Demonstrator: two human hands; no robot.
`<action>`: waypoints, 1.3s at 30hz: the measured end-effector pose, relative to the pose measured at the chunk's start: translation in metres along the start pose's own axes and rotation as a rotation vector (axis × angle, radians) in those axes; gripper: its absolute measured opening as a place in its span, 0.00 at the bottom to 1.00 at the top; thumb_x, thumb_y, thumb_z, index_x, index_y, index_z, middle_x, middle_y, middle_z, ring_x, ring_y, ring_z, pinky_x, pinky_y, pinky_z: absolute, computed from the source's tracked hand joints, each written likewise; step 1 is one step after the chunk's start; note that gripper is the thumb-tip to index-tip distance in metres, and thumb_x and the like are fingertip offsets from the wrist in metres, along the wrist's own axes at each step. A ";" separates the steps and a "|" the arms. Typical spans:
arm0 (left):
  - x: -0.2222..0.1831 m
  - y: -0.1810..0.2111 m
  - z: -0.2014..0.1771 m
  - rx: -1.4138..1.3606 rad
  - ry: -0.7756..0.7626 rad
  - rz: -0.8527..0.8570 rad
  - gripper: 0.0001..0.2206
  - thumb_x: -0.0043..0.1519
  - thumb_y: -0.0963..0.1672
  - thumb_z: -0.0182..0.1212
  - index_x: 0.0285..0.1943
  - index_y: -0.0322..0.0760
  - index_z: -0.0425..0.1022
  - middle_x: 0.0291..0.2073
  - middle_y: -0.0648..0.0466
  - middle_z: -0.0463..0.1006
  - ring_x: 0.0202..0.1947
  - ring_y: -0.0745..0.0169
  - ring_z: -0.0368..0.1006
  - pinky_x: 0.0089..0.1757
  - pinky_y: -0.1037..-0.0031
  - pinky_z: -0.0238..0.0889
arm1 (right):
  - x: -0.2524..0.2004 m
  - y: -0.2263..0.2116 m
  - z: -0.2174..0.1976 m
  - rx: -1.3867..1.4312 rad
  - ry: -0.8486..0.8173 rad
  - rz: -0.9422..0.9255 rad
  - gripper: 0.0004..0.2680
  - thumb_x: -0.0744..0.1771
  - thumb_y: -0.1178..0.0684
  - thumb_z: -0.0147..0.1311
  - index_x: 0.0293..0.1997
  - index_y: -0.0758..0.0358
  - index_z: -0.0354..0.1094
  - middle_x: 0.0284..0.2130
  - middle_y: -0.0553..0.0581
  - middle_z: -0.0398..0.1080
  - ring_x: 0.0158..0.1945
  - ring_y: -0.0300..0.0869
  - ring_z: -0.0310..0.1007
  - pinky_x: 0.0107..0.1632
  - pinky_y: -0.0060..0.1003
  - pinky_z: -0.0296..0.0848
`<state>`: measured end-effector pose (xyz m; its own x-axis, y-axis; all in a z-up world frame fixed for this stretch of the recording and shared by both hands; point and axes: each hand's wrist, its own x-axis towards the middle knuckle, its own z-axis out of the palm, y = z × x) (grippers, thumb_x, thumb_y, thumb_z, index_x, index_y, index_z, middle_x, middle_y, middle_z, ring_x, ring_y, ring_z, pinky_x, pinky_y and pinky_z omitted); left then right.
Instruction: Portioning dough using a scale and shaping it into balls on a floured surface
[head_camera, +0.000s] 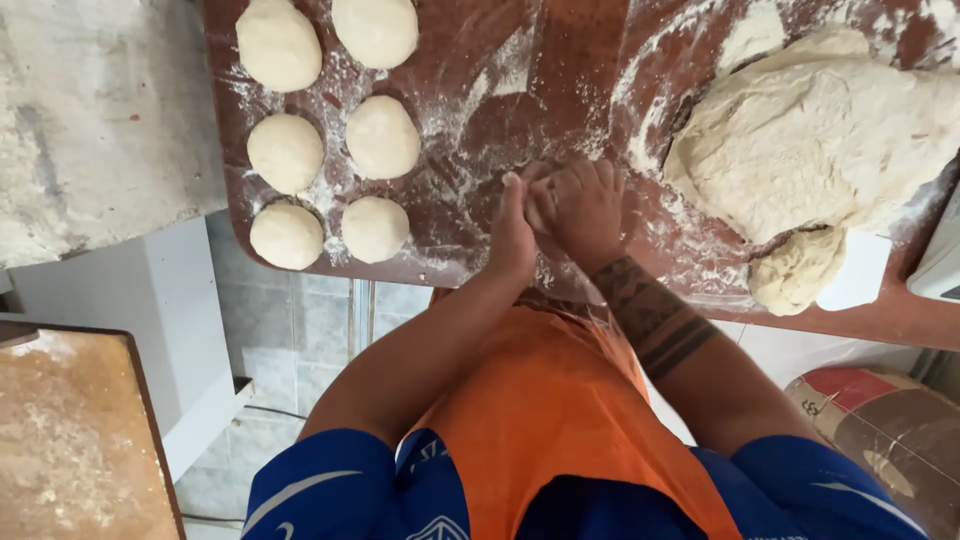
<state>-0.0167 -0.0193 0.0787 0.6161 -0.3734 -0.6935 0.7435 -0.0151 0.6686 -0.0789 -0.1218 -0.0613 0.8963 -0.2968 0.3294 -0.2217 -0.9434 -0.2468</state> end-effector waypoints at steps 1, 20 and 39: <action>0.014 -0.019 -0.015 0.003 -0.001 -0.003 0.34 0.70 0.62 0.35 0.75 0.42 0.64 0.72 0.40 0.62 0.76 0.35 0.50 0.71 0.44 0.36 | -0.004 0.001 0.004 0.000 -0.002 0.005 0.16 0.70 0.37 0.53 0.27 0.54 0.64 0.31 0.54 0.64 0.39 0.49 0.62 0.41 0.42 0.59; 0.042 -0.085 -0.042 0.006 0.067 -0.015 0.27 0.72 0.60 0.40 0.30 0.43 0.71 0.22 0.46 0.71 0.33 0.46 0.73 0.48 0.48 0.63 | 0.013 -0.039 -0.056 0.049 -0.047 -0.106 0.17 0.67 0.39 0.57 0.47 0.66 0.71 0.46 0.69 0.68 0.50 0.65 0.68 0.49 0.55 0.67; 0.034 -0.001 -0.061 0.307 0.155 -0.012 0.28 0.66 0.60 0.58 0.60 0.36 0.73 0.50 0.42 0.72 0.50 0.53 0.72 0.47 0.47 0.65 | 0.041 0.018 -0.129 0.813 -0.538 0.525 0.25 0.70 0.52 0.53 0.75 0.71 0.46 0.59 0.83 0.62 0.57 0.72 0.70 0.56 0.61 0.73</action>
<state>0.0197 0.0245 0.0380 0.6574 -0.2263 -0.7188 0.6527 -0.3057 0.6932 -0.0953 -0.1701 0.0655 0.8585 -0.3421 -0.3821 -0.4817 -0.2823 -0.8296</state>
